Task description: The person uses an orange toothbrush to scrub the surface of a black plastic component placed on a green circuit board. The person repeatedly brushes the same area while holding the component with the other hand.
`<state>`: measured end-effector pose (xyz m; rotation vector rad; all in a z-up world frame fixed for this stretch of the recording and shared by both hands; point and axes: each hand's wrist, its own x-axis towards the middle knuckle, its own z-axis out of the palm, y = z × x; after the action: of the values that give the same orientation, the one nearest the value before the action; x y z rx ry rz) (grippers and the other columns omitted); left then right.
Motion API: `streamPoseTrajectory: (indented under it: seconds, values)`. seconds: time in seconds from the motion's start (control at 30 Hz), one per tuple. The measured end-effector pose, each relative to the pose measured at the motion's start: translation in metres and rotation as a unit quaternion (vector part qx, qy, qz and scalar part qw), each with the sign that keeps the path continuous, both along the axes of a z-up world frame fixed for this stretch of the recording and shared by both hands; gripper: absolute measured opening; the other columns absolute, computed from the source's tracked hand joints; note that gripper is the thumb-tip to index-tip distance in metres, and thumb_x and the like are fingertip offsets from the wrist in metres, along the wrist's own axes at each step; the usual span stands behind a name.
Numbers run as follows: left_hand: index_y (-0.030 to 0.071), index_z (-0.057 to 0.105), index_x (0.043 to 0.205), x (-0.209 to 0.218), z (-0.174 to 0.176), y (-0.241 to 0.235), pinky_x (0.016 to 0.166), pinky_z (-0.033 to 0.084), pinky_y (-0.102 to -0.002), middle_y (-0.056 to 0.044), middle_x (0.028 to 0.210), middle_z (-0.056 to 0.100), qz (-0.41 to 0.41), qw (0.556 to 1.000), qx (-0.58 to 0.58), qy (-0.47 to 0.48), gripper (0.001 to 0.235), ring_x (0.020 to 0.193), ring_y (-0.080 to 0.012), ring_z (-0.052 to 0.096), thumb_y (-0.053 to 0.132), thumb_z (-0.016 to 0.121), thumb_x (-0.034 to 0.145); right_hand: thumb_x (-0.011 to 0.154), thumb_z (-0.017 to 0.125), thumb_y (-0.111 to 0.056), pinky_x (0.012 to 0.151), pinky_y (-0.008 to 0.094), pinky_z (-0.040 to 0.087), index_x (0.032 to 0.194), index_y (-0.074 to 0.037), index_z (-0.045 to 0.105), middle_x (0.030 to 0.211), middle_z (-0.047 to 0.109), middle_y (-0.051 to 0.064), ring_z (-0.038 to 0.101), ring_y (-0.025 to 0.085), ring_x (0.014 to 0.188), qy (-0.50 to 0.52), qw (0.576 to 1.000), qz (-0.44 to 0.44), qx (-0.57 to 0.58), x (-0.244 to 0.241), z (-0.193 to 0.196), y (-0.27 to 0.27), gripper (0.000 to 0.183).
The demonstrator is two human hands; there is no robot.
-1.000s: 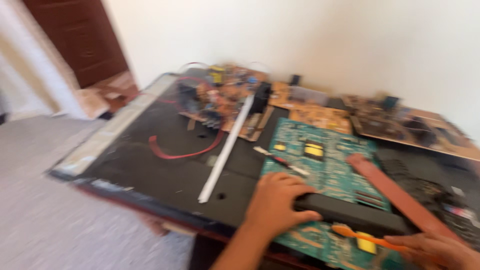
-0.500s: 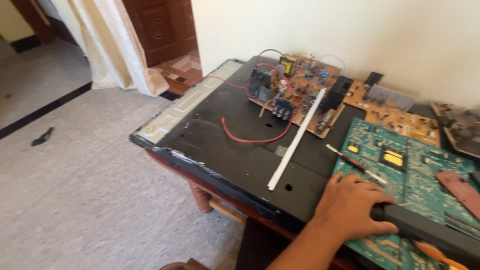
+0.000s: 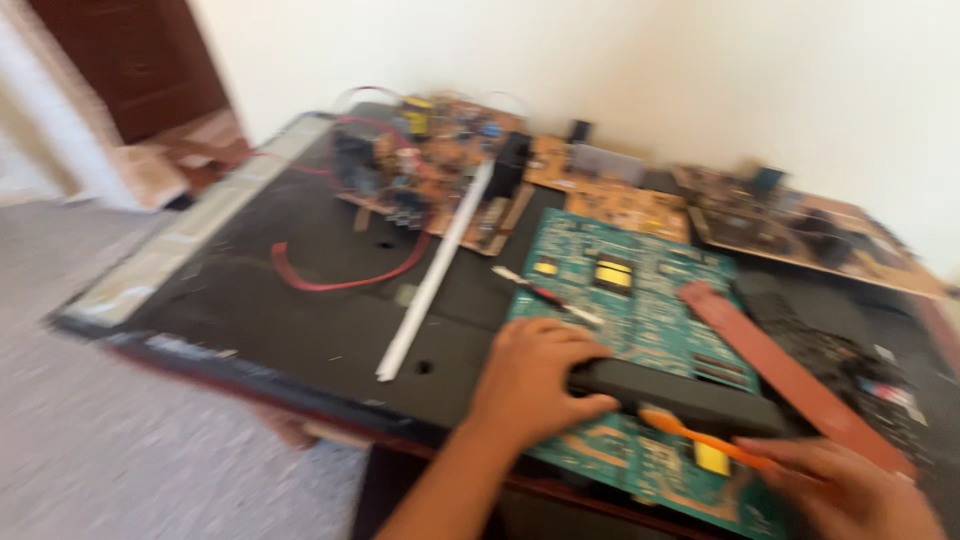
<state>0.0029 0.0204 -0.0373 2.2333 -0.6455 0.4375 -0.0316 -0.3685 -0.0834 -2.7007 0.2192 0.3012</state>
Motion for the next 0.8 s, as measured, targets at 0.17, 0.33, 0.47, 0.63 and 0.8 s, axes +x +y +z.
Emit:
streamPoseTrajectory:
  seconds: [0.17,0.33,0.47,0.63,0.8]
  values:
    - [0.018,0.079,0.111,0.000,0.008,-0.001,0.112,0.033,-0.050,-0.002,0.118,0.074,-0.008,1.000,0.015,0.012,0.052,0.120,-0.0257,0.060,0.039,0.089,0.065,0.091,0.076,-0.018,0.099,0.035,0.056,0.121,-0.023,0.085,0.112,0.076,0.005,0.070,0.019,0.107,-0.020,0.989,-0.141,0.052,-0.053,0.050,0.016,0.032]
    - [0.019,0.078,0.112,-0.002,0.018,-0.001,0.114,0.033,-0.047,0.000,0.119,0.074,0.003,0.998,0.013,0.053,0.052,0.119,-0.0234,0.060,0.038,0.089,0.065,0.089,0.078,-0.022,0.094,0.031,0.058,0.115,-0.024,0.084,0.102,0.076,0.001,0.074,0.014,0.098,-0.085,0.982,-0.110,0.131,-0.055,0.055,0.051,0.026]
    - [0.019,0.078,0.112,-0.003,0.023,-0.002,0.112,0.033,-0.047,0.000,0.118,0.074,0.008,0.998,0.022,0.054,0.052,0.119,-0.0238,0.060,0.036,0.090,0.064,0.089,0.079,-0.021,0.093,0.032,0.056,0.116,-0.024,0.085,0.097,0.072,0.003,0.068,0.016,0.096,-0.067,0.984,-0.108,0.125,-0.056,0.057,0.044,0.028]
    - [0.019,0.079,0.111,-0.003,0.024,-0.002,0.113,0.036,-0.045,0.002,0.118,0.075,0.011,0.997,0.027,0.078,0.051,0.120,-0.0227,0.060,0.034,0.090,0.063,0.089,0.079,-0.018,0.090,0.033,0.056,0.115,-0.019,0.085,0.096,0.076,0.005,0.073,0.017,0.091,-0.117,0.976,-0.118,0.140,-0.064,0.064,0.032,0.026]
    - [0.021,0.079,0.117,-0.004,0.030,-0.004,0.111,0.035,-0.046,0.002,0.122,0.074,0.018,0.995,0.034,0.095,0.057,0.121,-0.0231,0.058,0.032,0.090,0.062,0.089,0.075,-0.018,0.087,0.031,0.060,0.115,-0.020,0.083,0.101,0.080,0.006,0.077,0.014,0.094,-0.159,0.951,-0.129,0.231,-0.056,0.055,0.064,0.027]
